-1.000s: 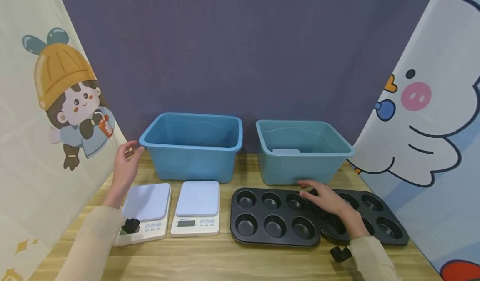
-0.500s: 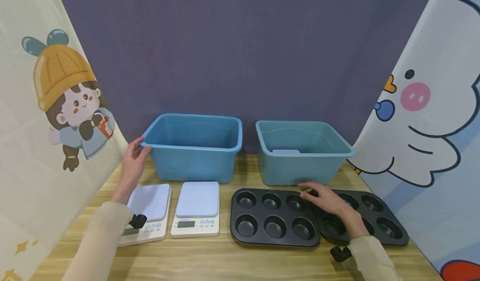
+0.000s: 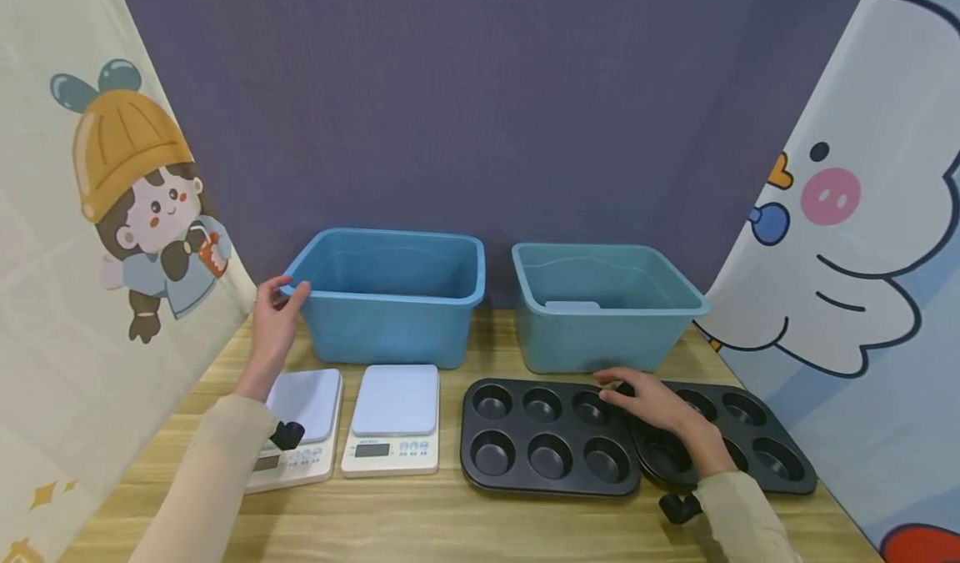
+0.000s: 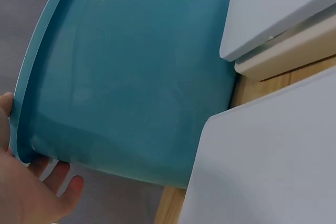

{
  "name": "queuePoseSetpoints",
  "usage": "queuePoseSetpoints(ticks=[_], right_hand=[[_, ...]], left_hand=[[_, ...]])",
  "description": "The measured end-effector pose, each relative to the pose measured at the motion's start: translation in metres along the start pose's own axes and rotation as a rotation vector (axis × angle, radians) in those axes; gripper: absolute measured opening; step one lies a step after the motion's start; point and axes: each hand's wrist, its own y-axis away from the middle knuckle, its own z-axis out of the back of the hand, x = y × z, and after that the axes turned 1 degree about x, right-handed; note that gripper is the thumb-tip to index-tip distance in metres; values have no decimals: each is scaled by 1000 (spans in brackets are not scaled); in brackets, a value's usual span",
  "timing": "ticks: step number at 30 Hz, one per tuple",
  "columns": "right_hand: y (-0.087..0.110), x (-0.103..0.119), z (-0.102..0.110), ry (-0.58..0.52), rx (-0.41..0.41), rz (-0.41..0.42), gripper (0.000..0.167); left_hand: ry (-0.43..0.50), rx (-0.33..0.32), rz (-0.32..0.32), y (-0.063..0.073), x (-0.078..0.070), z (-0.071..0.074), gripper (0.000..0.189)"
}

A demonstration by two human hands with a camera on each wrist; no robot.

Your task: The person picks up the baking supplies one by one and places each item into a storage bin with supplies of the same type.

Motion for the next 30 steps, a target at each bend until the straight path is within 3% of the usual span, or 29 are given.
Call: queuePoseSetpoints(ticks=[6,13,20,30], right_hand=[[-4,-3,-1,3,11,-10,51],[-6,-6,-4,-5,6,-7,50],[-8,-12,-11,114,18,41,48],[-19,-11,-12,148,39,71,40]], left_hand=[[5,9,37,-1,-3,1,64],[39,34,5,-2,2,-1,66],[94,23,26,4,6,-5,62],[80,-3,8,1,5,-5,61]])
